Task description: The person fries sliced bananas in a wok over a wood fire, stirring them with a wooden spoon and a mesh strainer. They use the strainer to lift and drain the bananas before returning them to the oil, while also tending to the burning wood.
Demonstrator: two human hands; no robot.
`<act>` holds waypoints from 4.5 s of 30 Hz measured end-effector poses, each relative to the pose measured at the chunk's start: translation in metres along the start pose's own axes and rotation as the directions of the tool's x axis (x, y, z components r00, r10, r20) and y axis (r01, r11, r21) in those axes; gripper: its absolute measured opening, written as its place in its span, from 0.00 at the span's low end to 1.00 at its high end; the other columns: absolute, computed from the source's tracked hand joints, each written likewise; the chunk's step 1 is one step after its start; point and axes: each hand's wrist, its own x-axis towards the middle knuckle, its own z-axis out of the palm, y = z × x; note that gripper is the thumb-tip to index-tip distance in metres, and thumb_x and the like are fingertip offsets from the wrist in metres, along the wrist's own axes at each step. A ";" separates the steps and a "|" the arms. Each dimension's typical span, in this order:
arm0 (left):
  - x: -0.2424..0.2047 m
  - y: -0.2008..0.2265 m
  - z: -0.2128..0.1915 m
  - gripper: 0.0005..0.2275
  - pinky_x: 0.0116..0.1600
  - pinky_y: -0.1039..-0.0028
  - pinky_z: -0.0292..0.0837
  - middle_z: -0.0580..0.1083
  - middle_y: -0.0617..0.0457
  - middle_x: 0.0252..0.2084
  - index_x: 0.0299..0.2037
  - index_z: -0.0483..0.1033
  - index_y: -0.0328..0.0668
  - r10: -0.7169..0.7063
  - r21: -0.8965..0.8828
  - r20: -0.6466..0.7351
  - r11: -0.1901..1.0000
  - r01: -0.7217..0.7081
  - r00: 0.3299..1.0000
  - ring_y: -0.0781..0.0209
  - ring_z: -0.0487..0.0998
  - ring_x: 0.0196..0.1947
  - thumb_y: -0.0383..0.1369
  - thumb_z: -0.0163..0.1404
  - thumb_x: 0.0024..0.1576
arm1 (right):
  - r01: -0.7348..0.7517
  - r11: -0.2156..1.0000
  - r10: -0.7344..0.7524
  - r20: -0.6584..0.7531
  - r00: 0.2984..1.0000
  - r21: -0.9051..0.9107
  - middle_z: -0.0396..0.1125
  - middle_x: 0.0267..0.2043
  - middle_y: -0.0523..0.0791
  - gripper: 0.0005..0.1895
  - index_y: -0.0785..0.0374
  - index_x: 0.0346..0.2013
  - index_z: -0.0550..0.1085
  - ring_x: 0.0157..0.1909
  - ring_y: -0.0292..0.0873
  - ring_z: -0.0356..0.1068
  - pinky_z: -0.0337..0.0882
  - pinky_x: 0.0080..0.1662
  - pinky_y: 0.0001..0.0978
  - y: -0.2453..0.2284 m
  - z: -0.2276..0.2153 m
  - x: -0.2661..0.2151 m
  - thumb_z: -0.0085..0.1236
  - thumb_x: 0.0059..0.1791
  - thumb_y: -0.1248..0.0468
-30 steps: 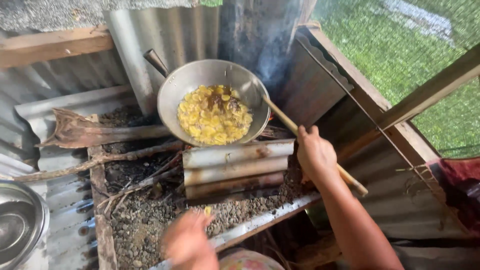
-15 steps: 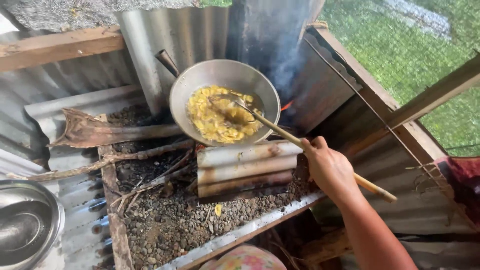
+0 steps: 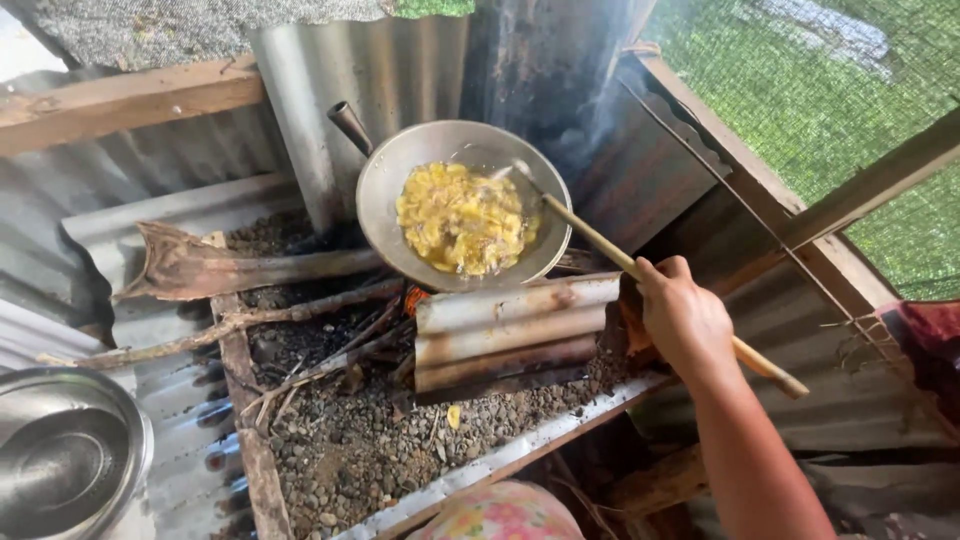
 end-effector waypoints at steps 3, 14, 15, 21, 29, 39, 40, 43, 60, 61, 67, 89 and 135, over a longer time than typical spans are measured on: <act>0.006 0.009 0.008 0.17 0.70 0.62 0.66 0.70 0.45 0.62 0.59 0.72 0.35 -0.045 -0.076 0.042 0.996 0.048 0.998 0.55 0.70 0.65 0.34 0.50 0.62 | -0.062 0.998 0.062 0.004 0.998 0.007 0.68 0.49 0.51 0.17 0.54 0.59 0.74 0.38 0.58 0.74 0.74 0.40 0.50 -0.011 0.031 0.010 0.48 0.55 0.63; -0.021 -0.140 0.031 0.19 0.70 0.59 0.48 0.61 0.66 0.68 0.64 0.66 0.56 -0.959 0.516 -0.164 0.118 0.848 0.233 0.62 0.57 0.69 0.44 0.36 0.65 | -0.084 0.978 0.091 -0.031 0.995 0.192 0.68 0.48 0.51 0.18 0.52 0.59 0.73 0.41 0.62 0.72 0.72 0.41 0.53 -0.045 0.062 0.031 0.46 0.54 0.64; -0.029 -0.150 0.033 0.18 0.71 0.61 0.49 0.63 0.62 0.68 0.63 0.67 0.53 -0.955 0.485 -0.112 0.190 0.854 0.276 0.61 0.58 0.69 0.42 0.38 0.64 | -0.084 0.982 0.085 0.001 0.996 0.171 0.68 0.48 0.51 0.18 0.52 0.59 0.73 0.41 0.62 0.72 0.72 0.42 0.53 -0.051 0.065 0.031 0.46 0.55 0.64; -0.078 -0.183 0.031 0.22 0.68 0.67 0.57 0.69 0.53 0.66 0.68 0.64 0.45 -0.939 0.317 0.076 0.343 0.884 0.337 0.61 0.66 0.66 0.42 0.40 0.65 | 0.013 0.943 -0.017 0.011 1.000 0.333 0.69 0.48 0.48 0.22 0.45 0.59 0.74 0.41 0.59 0.73 0.72 0.40 0.52 -0.044 0.030 -0.009 0.49 0.51 0.64; -0.108 -0.185 0.067 0.28 0.61 0.72 0.61 0.65 0.55 0.67 0.76 0.54 0.41 -0.930 0.145 0.254 0.309 0.940 0.266 0.65 0.65 0.62 0.42 0.39 0.66 | 0.103 0.988 -0.107 0.023 0.994 0.114 0.69 0.42 0.47 0.26 0.44 0.61 0.74 0.35 0.55 0.73 0.72 0.36 0.47 -0.027 -0.001 -0.026 0.52 0.49 0.66; -0.115 -0.178 0.101 0.31 0.64 0.74 0.58 0.62 0.59 0.69 0.79 0.45 0.45 -0.876 0.043 0.396 0.317 0.947 0.275 0.69 0.63 0.65 0.42 0.38 0.66 | 0.219 0.963 -0.220 -0.012 0.975 0.153 0.70 0.43 0.45 0.29 0.45 0.59 0.74 0.34 0.53 0.74 0.73 0.35 0.45 0.005 -0.014 -0.028 0.57 0.43 0.66; -0.115 -0.180 0.103 0.31 0.64 0.74 0.58 0.62 0.58 0.69 0.79 0.45 0.43 -0.866 0.034 0.410 0.329 0.944 0.287 0.68 0.62 0.65 0.42 0.38 0.66 | 0.206 0.966 -0.204 -0.026 0.979 0.157 0.70 0.43 0.45 0.31 0.46 0.61 0.74 0.34 0.54 0.74 0.73 0.35 0.45 0.005 -0.011 -0.025 0.57 0.42 0.66; -0.115 -0.195 0.109 0.32 0.66 0.71 0.56 0.60 0.51 0.69 0.80 0.44 0.40 -0.847 -0.005 0.414 0.366 0.931 0.335 0.61 0.60 0.64 0.42 0.38 0.67 | 0.168 0.961 -0.139 -0.141 0.980 0.218 0.69 0.46 0.48 0.30 0.49 0.62 0.73 0.38 0.55 0.75 0.72 0.37 0.47 0.008 0.004 -0.012 0.56 0.44 0.68; -0.087 -0.189 0.102 0.37 0.77 0.66 0.33 0.39 0.46 0.81 0.77 0.35 0.38 -0.896 0.187 0.269 0.410 0.893 0.355 0.56 0.38 0.80 0.44 0.41 0.63 | -0.062 0.970 0.043 0.085 0.995 0.236 0.68 0.48 0.50 0.24 0.42 0.63 0.72 0.42 0.58 0.73 0.72 0.42 0.49 -0.043 0.050 0.036 0.49 0.52 0.63; -0.085 -0.187 0.100 0.37 0.76 0.66 0.34 0.39 0.47 0.81 0.78 0.35 0.38 -0.898 0.203 0.255 0.413 0.888 0.359 0.57 0.38 0.79 0.44 0.40 0.63 | -0.070 0.959 0.034 0.131 0.991 0.274 0.68 0.47 0.50 0.23 0.41 0.62 0.73 0.44 0.57 0.73 0.72 0.43 0.48 -0.047 0.047 0.030 0.50 0.52 0.62; -0.084 -0.175 0.094 0.36 0.74 0.66 0.46 0.44 0.45 0.80 0.78 0.33 0.41 -0.888 0.142 0.232 0.435 0.889 0.397 0.52 0.50 0.77 0.44 0.39 0.65 | 0.013 0.917 -0.058 0.101 0.993 0.400 0.70 0.48 0.45 0.28 0.40 0.61 0.74 0.43 0.56 0.74 0.72 0.41 0.48 -0.042 0.003 -0.012 0.55 0.47 0.65; -0.114 -0.176 0.092 0.33 0.75 0.73 0.47 0.50 0.55 0.79 0.78 0.40 0.37 -0.912 0.141 0.271 0.354 0.925 0.308 0.67 0.53 0.76 0.43 0.38 0.66 | -0.013 0.982 0.035 -0.111 0.993 0.191 0.70 0.46 0.49 0.25 0.51 0.61 0.74 0.36 0.57 0.74 0.73 0.38 0.49 -0.017 0.024 -0.007 0.51 0.49 0.68; -0.091 -0.173 0.113 0.33 0.75 0.68 0.43 0.49 0.48 0.79 0.78 0.40 0.39 -0.891 0.088 0.328 0.359 0.929 0.313 0.57 0.48 0.78 0.43 0.38 0.65 | 0.009 0.956 -0.005 -0.017 1.000 0.293 0.70 0.47 0.49 0.21 0.51 0.55 0.74 0.41 0.58 0.74 0.73 0.41 0.49 -0.018 0.028 -0.005 0.52 0.47 0.67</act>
